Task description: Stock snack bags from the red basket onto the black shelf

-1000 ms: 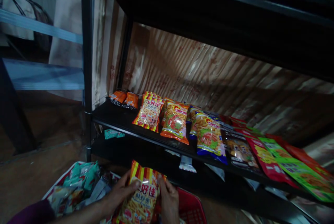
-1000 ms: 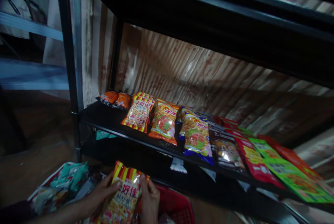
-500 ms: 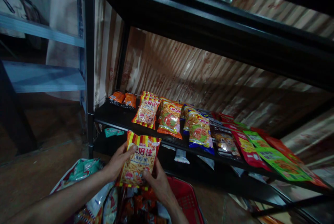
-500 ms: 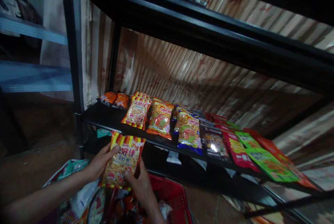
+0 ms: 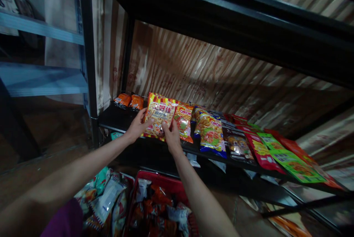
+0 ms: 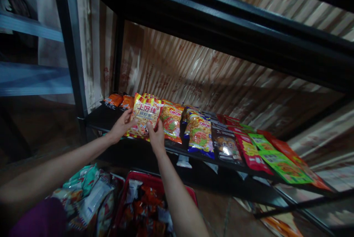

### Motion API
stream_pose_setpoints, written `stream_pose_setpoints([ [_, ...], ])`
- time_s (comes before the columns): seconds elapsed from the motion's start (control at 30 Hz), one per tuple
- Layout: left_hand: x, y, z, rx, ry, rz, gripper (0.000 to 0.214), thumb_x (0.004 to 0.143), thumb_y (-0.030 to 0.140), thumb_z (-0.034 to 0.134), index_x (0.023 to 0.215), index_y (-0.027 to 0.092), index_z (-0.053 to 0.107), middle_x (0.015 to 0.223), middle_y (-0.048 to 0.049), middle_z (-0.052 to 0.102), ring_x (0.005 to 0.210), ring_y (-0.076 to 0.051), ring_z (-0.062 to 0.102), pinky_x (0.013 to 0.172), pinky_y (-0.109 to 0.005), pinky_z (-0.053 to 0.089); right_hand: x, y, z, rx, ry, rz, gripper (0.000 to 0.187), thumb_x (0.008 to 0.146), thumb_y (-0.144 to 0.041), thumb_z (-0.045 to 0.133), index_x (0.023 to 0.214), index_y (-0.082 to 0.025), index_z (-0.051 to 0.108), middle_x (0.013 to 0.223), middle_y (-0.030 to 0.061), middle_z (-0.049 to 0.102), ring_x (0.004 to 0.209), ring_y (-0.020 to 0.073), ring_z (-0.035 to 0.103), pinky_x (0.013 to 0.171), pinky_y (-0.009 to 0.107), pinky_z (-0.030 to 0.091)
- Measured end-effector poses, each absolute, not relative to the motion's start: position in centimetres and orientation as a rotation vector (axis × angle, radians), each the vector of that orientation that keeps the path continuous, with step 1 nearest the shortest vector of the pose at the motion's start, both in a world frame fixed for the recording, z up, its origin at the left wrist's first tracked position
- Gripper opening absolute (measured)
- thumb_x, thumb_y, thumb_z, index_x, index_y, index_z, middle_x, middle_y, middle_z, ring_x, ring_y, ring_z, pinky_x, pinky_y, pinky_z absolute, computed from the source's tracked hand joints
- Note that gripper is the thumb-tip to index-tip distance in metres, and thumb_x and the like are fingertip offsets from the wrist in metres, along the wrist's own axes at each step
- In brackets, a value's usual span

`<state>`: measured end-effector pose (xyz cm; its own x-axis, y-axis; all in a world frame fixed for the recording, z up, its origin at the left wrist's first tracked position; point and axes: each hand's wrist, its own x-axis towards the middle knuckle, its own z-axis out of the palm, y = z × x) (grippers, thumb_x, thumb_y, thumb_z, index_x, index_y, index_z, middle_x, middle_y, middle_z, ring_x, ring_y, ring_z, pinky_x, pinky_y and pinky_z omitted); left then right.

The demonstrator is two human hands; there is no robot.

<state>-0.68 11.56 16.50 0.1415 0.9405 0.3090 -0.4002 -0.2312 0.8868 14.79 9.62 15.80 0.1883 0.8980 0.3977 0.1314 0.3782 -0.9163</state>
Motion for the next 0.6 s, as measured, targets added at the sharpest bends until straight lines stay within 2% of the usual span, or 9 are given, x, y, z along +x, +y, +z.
stream_pose_setpoints([
  [0.3,-0.4,16.7,14.6,1.567,1.039,1.471,0.061,0.076,0.033,0.062,0.131,0.017,0.043,0.128,-0.0099,0.055,0.117,-0.025,0.051,0.102,-0.040,0.037,14.8,14.2,14.3,-1.261,-1.329,0.496,0.059,0.078,-0.049,0.055,0.128,-0.019,0.045,0.117,0.0075,0.063,0.101,0.0225,0.060,0.088,0.038,0.046],
  [0.5,-0.5,15.9,12.4,1.770,1.280,1.409,0.062,0.079,0.039,0.056,0.134,0.013,0.041,0.135,-0.0149,0.048,0.125,-0.027,0.043,0.105,-0.040,0.031,15.0,13.6,13.2,-1.321,-1.366,0.415,0.065,0.081,-0.047,0.051,0.135,-0.016,0.038,0.124,0.0111,0.058,0.110,0.0237,0.056,0.093,0.038,0.043],
  [0.6,-0.4,15.6,12.0,1.822,1.242,1.385,0.062,0.082,0.041,0.051,0.135,0.011,0.038,0.136,-0.0161,0.045,0.126,-0.026,0.042,0.106,-0.039,0.031,15.0,13.1,13.2,-1.351,-1.400,0.403,0.071,0.082,-0.048,0.049,0.142,-0.017,0.027,0.131,0.0121,0.053,0.115,0.0247,0.053,0.096,0.039,0.040],
])
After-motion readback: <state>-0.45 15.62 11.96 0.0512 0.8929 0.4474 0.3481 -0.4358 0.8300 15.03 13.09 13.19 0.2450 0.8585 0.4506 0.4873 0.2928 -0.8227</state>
